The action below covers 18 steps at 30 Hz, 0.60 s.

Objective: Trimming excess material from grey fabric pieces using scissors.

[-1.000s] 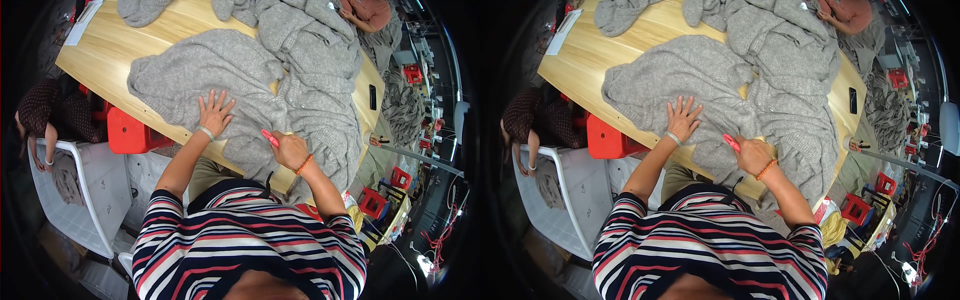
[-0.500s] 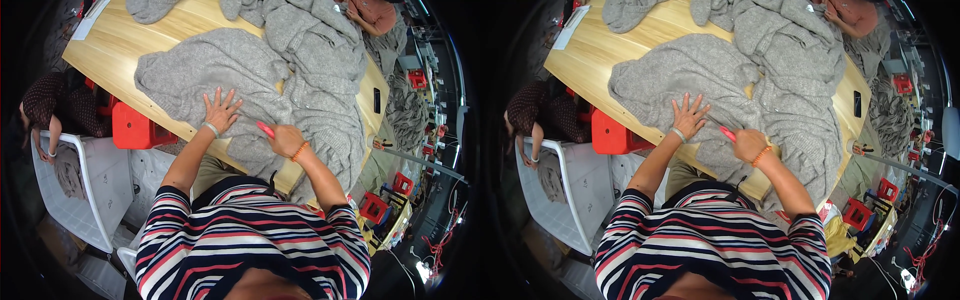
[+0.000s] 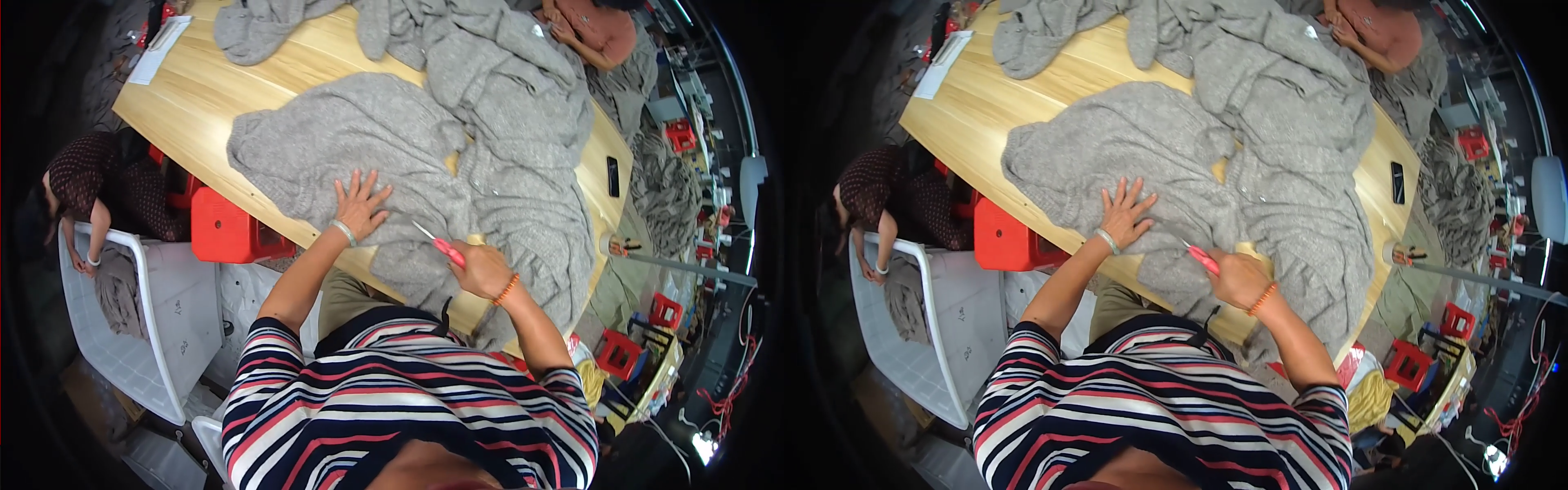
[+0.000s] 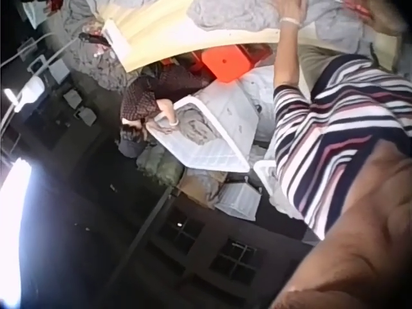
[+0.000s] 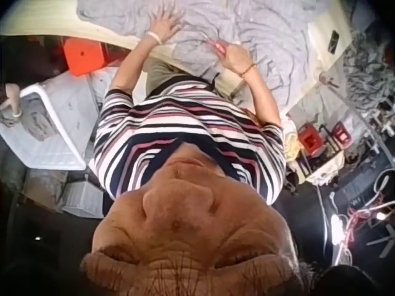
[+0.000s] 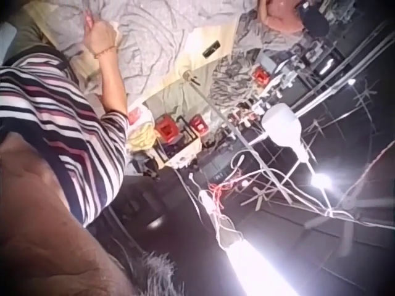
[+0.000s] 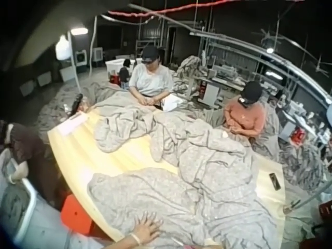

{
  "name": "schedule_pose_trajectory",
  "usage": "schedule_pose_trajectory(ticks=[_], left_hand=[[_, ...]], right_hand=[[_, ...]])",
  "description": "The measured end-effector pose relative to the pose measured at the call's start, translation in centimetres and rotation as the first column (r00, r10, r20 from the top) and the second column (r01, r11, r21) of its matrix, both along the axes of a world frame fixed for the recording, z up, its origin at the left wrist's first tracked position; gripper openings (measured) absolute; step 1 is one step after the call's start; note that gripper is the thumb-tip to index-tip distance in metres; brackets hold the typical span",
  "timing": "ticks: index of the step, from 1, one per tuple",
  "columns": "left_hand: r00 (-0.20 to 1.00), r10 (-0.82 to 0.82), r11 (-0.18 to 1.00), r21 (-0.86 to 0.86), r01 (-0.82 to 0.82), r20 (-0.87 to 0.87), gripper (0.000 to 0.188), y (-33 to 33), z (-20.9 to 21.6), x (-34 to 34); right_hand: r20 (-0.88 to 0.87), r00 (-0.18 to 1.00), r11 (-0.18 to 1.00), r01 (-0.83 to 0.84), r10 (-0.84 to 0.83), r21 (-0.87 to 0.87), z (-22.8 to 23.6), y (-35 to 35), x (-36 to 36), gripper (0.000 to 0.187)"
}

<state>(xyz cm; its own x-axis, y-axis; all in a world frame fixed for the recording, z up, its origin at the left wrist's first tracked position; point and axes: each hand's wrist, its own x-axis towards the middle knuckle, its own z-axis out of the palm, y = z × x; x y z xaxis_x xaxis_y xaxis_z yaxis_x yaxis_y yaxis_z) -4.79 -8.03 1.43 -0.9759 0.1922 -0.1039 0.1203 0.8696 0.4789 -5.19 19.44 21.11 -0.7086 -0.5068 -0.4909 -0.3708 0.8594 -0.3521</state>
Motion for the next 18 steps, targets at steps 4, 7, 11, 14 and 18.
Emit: schedule_pose_trajectory(ticks=[4, 7, 11, 14, 18], left_hand=[[0.967, 0.246, 0.882, 0.430, -0.193, -0.071, 0.037, -5.5, 1.7, -2.0], [0.762, 0.591, 0.777, 0.441, -0.449, -0.264, 0.026, -12.9, 3.3, -4.9], [0.514, 0.797, 0.576, 0.145, -0.805, -0.316, 0.040, -21.7, 0.8, -8.6], [0.500, 0.837, 0.512, -0.004, -0.859, -0.225, 0.046, -24.5, 1.7, -11.1], [0.522, 0.851, 0.517, -0.077, -0.852, -0.061, 0.054, -27.6, 0.5, -11.8]], right_hand=[[-0.032, 0.984, 0.977, 0.172, -0.177, -0.127, -1.7, 1.8, -3.4, 0.046], [0.027, 0.947, 0.880, 0.308, -0.320, -0.361, -4.4, 1.7, -7.8, 0.048], [-0.015, 0.960, 0.878, 0.249, -0.280, -0.408, -5.8, -1.6, -13.7, 0.033], [-0.106, 0.943, 0.916, 0.273, -0.315, -0.294, -11.0, -1.4, -20.5, 0.029], [-0.396, 0.899, 0.980, 0.145, -0.188, -0.136, -15.4, -7.4, -28.2, 0.024]])
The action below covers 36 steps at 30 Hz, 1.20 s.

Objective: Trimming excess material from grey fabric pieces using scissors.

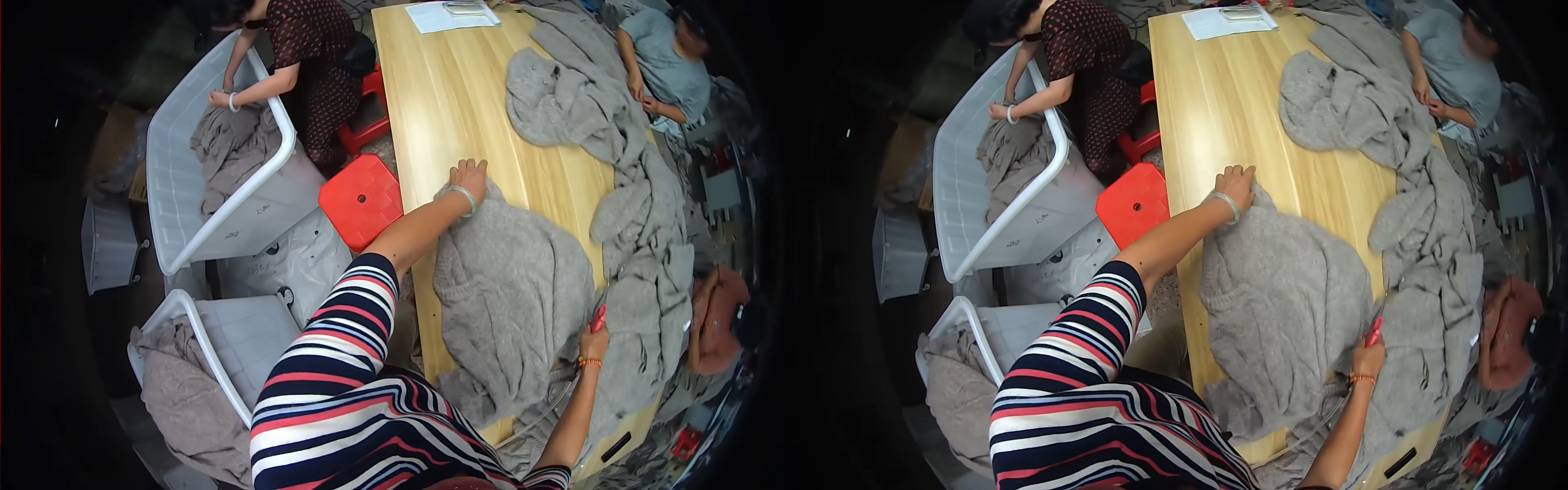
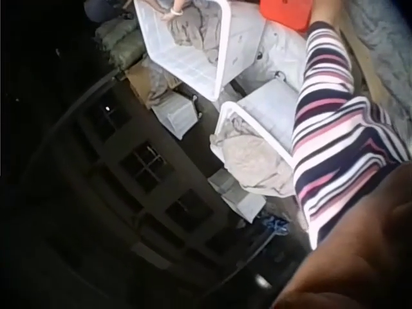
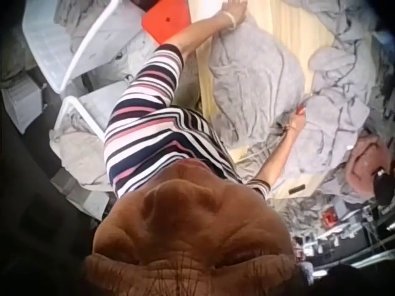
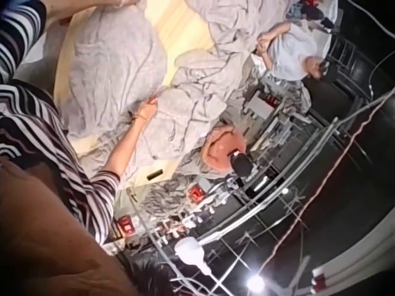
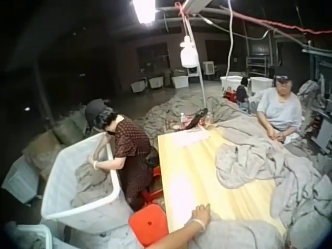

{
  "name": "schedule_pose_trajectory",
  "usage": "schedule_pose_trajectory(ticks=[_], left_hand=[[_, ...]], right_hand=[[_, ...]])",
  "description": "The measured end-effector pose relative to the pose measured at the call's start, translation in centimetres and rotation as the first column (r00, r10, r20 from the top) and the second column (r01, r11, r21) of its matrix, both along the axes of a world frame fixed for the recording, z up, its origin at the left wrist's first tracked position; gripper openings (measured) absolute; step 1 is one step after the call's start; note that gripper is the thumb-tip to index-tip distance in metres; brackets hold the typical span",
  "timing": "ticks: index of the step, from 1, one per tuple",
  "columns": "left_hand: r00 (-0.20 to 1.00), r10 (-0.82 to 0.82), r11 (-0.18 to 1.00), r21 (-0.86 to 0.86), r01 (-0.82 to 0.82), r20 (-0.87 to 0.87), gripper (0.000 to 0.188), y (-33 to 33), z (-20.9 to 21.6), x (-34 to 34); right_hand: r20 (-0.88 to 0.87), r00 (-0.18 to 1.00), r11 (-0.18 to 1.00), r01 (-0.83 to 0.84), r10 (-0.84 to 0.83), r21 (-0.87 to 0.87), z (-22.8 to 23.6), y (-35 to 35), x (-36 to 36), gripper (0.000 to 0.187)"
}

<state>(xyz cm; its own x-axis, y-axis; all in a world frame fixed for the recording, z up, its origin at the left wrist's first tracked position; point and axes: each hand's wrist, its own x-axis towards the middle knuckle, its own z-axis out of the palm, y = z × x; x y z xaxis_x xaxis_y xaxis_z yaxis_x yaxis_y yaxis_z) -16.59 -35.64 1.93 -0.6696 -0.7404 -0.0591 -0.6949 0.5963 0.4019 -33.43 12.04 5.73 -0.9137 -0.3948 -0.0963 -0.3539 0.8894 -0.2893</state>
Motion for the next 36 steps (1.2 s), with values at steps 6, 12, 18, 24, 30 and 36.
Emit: schedule_pose_trajectory(ticks=[6, 12, 18, 24, 30, 36], left_hand=[[0.995, -0.099, 0.988, -0.117, 0.098, 0.003, 0.027, -3.8, -3.6, -0.2], [0.949, -0.140, 0.989, 0.013, 0.149, -0.281, 0.018, -5.6, -0.1, 0.9], [0.682, -0.124, 0.942, 0.131, 0.309, -0.721, 0.015, -4.4, 7.6, 2.3], [0.692, -0.066, 0.886, 0.276, 0.372, -0.719, 0.014, -0.9, 6.6, 8.2], [0.766, -0.008, 0.826, 0.427, 0.367, -0.643, 0.013, 2.6, 2.0, 12.3], [0.692, -0.180, 0.749, 0.358, 0.557, -0.699, 0.018, 9.4, 11.1, 12.3]], right_hand=[[0.138, 0.988, 0.992, 0.046, -0.063, 0.122, -1.4, -9.1, -1.0, 0.025], [0.194, 0.972, 0.982, 0.104, -0.135, 0.159, 2.3, -7.3, 0.7, 0.025], [-0.277, 0.958, 0.982, 0.022, -0.074, -0.186, 17.3, 3.4, 5.8, 0.023], [-0.168, 0.965, 0.979, 0.202, -0.201, -0.017, 22.9, 13.4, 15.1, 0.028], [0.475, 0.879, 1.000, 0.018, -0.027, 0.024, 18.9, 15.6, 24.5, 0.034], [0.187, 0.971, 0.956, -0.092, 0.149, -0.280, 17.9, 8.1, 19.8, 0.043]])
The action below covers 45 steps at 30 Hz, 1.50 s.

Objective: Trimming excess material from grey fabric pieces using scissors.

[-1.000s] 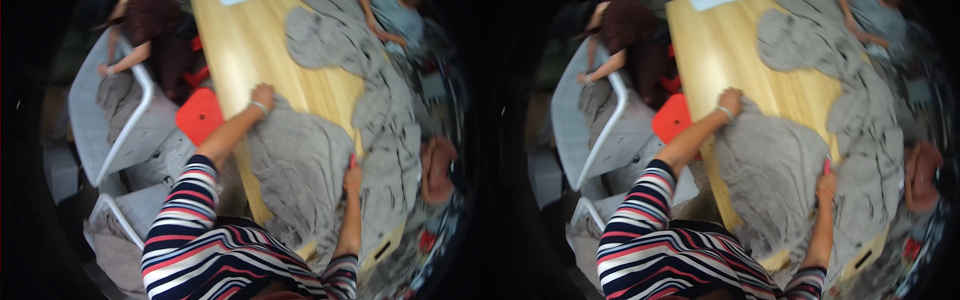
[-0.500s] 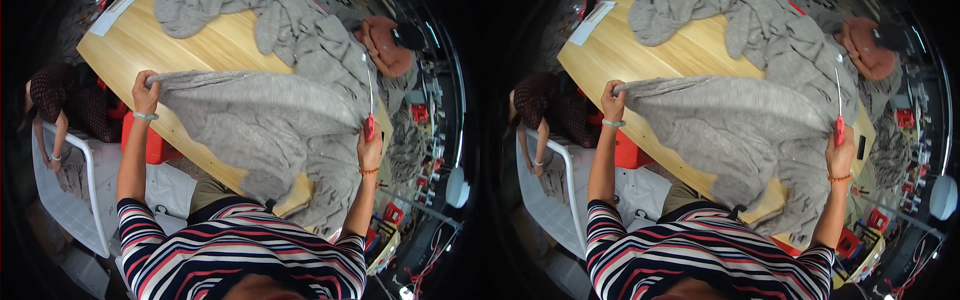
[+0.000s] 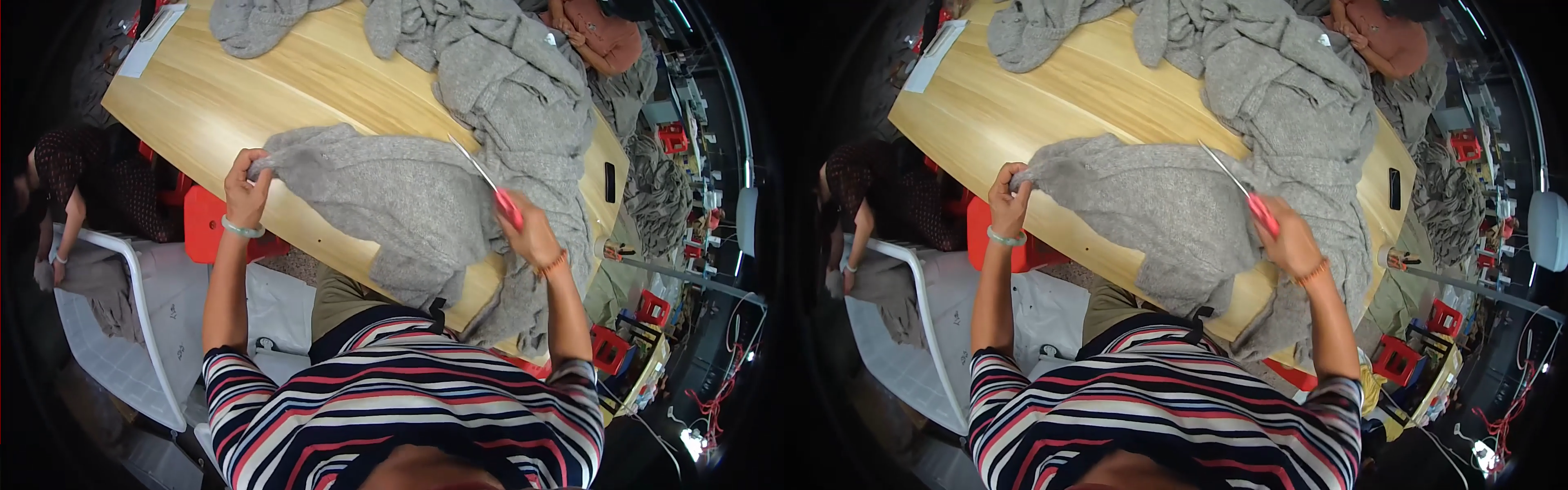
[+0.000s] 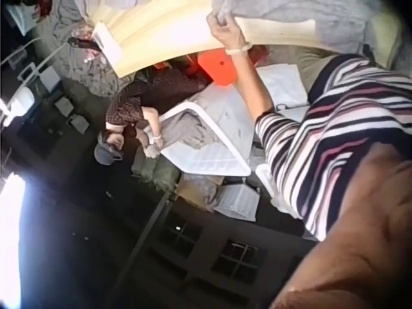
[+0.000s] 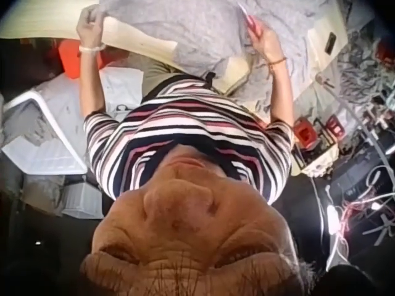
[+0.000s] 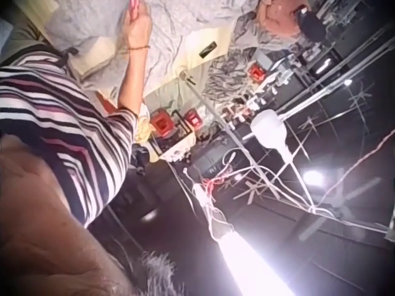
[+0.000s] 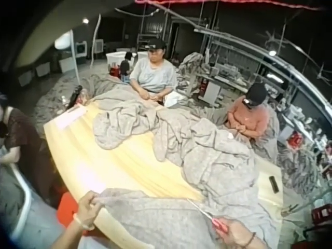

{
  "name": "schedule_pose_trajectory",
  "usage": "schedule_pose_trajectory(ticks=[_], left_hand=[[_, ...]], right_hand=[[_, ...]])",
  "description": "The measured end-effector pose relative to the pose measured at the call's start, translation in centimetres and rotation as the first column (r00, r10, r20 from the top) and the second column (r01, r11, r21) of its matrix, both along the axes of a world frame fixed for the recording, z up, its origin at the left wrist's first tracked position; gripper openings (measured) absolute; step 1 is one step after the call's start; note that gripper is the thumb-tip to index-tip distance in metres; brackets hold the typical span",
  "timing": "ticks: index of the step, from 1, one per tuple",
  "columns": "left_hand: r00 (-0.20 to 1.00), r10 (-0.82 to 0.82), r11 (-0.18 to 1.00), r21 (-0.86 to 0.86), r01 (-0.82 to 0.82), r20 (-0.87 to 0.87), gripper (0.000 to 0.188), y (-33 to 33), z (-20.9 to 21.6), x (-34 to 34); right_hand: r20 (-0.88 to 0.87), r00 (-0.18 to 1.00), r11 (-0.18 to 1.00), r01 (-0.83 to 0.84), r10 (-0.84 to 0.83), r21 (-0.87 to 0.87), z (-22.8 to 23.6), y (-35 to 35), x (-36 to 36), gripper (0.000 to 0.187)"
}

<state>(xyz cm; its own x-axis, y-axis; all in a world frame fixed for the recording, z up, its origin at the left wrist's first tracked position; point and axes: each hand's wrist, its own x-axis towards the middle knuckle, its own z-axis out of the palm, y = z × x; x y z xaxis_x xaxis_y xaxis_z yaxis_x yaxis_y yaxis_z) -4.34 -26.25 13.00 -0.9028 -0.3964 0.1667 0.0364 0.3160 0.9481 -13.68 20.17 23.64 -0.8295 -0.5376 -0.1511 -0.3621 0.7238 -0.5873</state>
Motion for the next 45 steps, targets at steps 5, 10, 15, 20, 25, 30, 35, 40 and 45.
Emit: schedule_pose_trajectory(ticks=[5, 10, 15, 20, 25, 30, 35, 40, 45], left_hand=[[0.975, -0.157, 0.911, -0.403, 0.081, -0.159, 0.021, 0.7, 4.0, -0.5], [0.999, 0.039, 0.777, -0.628, -0.037, -0.012, 0.024, -2.9, 1.2, 1.1], [0.988, 0.156, 0.742, -0.659, -0.120, -0.004, 0.023, -2.9, -0.6, 1.4], [0.980, 0.024, 0.850, -0.511, -0.124, -0.198, 0.032, 2.4, -0.7, -2.9], [0.949, -0.316, 0.739, -0.630, 0.239, -0.010, 0.034, 8.1, -7.4, -4.9], [0.964, -0.264, 0.759, -0.610, 0.229, 0.033, 0.039, 13.5, -7.6, -2.3], [0.985, -0.171, 0.826, -0.545, 0.145, 0.004, 0.051, 16.0, -9.3, -2.0], [0.968, -0.147, 0.703, -0.666, 0.248, 0.205, 0.058, 16.7, -12.4, -3.8], [0.962, -0.149, 0.685, -0.678, 0.267, 0.228, 0.059, 16.5, -13.0, -3.5]], right_hand=[[-0.047, 0.996, 0.976, 0.081, -0.073, 0.203, -7.2, -5.7, -7.3, 0.051], [-0.024, 0.989, 0.897, 0.140, -0.143, 0.419, -13.2, -6.4, -9.9, 0.046], [-0.085, 0.977, 0.958, 0.211, -0.198, 0.192, -5.0, -1.4, -6.1, 0.049], [-0.258, 0.912, 0.902, 0.376, -0.319, 0.212, 4.3, 11.0, 0.8, 0.039], [-0.266, 0.880, 0.766, 0.474, -0.394, 0.434, 1.0, 18.5, 9.6, 0.025], [-0.204, 0.945, 0.840, 0.320, -0.254, 0.437, -1.2, 14.1, 13.9, 0.017], [-0.031, 0.983, 0.948, 0.182, -0.180, 0.261, 1.1, 7.6, 11.6, 0.023], [0.061, 0.995, 0.943, -0.090, 0.075, 0.320, -1.2, 1.0, 8.7, 0.026], [0.079, 0.984, 0.921, -0.178, 0.161, 0.346, -3.0, -1.9, 6.2, 0.026]])
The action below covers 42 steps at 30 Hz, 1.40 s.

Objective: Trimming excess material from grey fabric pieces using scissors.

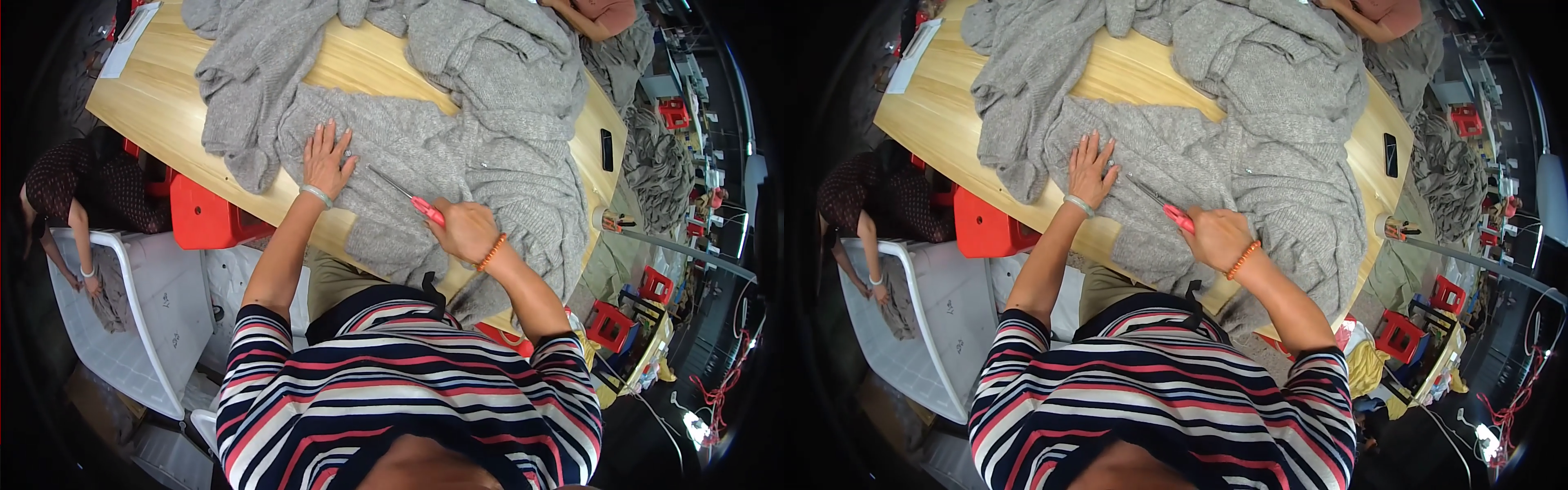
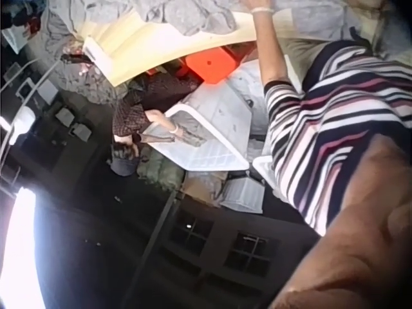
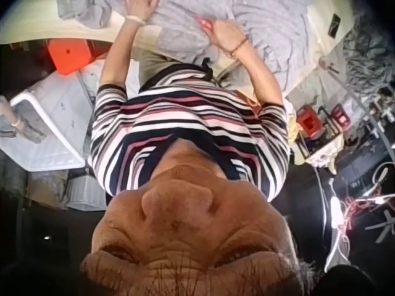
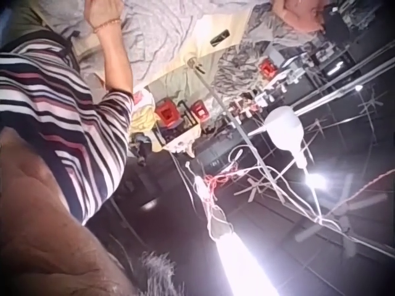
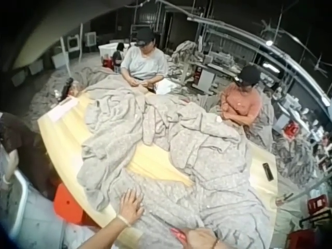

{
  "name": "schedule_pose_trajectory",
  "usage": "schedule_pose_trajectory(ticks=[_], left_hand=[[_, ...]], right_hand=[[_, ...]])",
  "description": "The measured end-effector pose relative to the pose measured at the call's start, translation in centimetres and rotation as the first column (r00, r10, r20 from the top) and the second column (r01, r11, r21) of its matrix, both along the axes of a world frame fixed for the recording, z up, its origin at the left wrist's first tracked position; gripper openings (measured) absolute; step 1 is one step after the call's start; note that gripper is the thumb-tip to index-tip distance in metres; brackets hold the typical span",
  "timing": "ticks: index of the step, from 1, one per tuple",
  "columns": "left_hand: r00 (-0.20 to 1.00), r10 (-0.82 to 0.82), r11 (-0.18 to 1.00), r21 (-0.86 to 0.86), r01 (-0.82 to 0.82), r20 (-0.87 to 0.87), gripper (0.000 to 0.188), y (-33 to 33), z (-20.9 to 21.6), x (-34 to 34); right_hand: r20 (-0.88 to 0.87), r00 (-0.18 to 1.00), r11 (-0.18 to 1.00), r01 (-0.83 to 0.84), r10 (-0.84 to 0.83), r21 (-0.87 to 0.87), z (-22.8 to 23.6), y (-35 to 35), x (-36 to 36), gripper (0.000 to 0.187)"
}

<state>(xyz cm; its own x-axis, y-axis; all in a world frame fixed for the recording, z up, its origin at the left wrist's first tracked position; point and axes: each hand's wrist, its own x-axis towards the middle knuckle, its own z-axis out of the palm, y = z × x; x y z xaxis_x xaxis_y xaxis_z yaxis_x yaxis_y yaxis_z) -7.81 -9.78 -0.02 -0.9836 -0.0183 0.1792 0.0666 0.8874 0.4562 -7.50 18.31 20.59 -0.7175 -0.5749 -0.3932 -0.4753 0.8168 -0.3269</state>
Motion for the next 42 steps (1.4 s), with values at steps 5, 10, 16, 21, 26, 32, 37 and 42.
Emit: schedule_pose_trajectory(ticks=[5, 10, 16, 21, 26, 32, 37, 42], left_hand=[[0.998, -0.005, 0.999, 0.053, 0.001, 0.066, 0.066, 4.6, 2.6, 2.1], [0.987, -0.081, 0.997, 0.026, 0.078, 0.140, 0.066, 6.9, 0.7, 3.5], [0.943, -0.169, 0.985, 0.067, 0.157, 0.287, 0.060, 6.1, 2.0, 3.2], [0.979, -0.147, 0.988, 0.076, 0.137, 0.140, 0.056, 5.8, -0.6, 4.0], [0.967, -0.122, 0.993, 0.030, 0.118, 0.223, 0.054, 7.1, 1.6, 4.1], [0.988, -0.153, 0.961, 0.230, 0.151, -0.009, 0.064, 6.7, 5.6, 3.8], [0.978, -0.149, 0.989, 0.000, 0.150, 0.144, 0.075, 6.0, 1.7, 2.0], [0.949, -0.186, 0.980, -0.019, 0.197, 0.253, 0.079, 6.1, 1.6, 2.5]], right_hand=[[0.023, 1.000, 1.000, 0.016, -0.016, -0.016, 1.7, 2.1, 0.5, 0.026], [0.064, 0.998, 0.988, 0.012, -0.022, 0.156, 2.5, 4.0, 1.4, 0.026], [0.058, 0.997, 0.997, 0.047, -0.050, 0.059, 0.7, 3.7, 2.1, 0.028], [0.076, 0.995, 0.994, 0.050, -0.057, 0.092, 1.4, 5.3, 2.4, 0.026], [0.125, 0.989, 0.993, 0.061, -0.073, 0.096, 2.9, 5.8, 3.6, 0.025], [-0.025, 0.993, 0.986, 0.108, -0.112, -0.124, 2.0, 6.3, 4.1, 0.025], [0.063, 0.994, 0.995, 0.093, -0.095, 0.033, 2.1, 4.4, 3.8, 0.023], [0.065, 0.991, 0.993, 0.114, -0.114, 0.001, 1.9, 5.2, 4.0, 0.024]])
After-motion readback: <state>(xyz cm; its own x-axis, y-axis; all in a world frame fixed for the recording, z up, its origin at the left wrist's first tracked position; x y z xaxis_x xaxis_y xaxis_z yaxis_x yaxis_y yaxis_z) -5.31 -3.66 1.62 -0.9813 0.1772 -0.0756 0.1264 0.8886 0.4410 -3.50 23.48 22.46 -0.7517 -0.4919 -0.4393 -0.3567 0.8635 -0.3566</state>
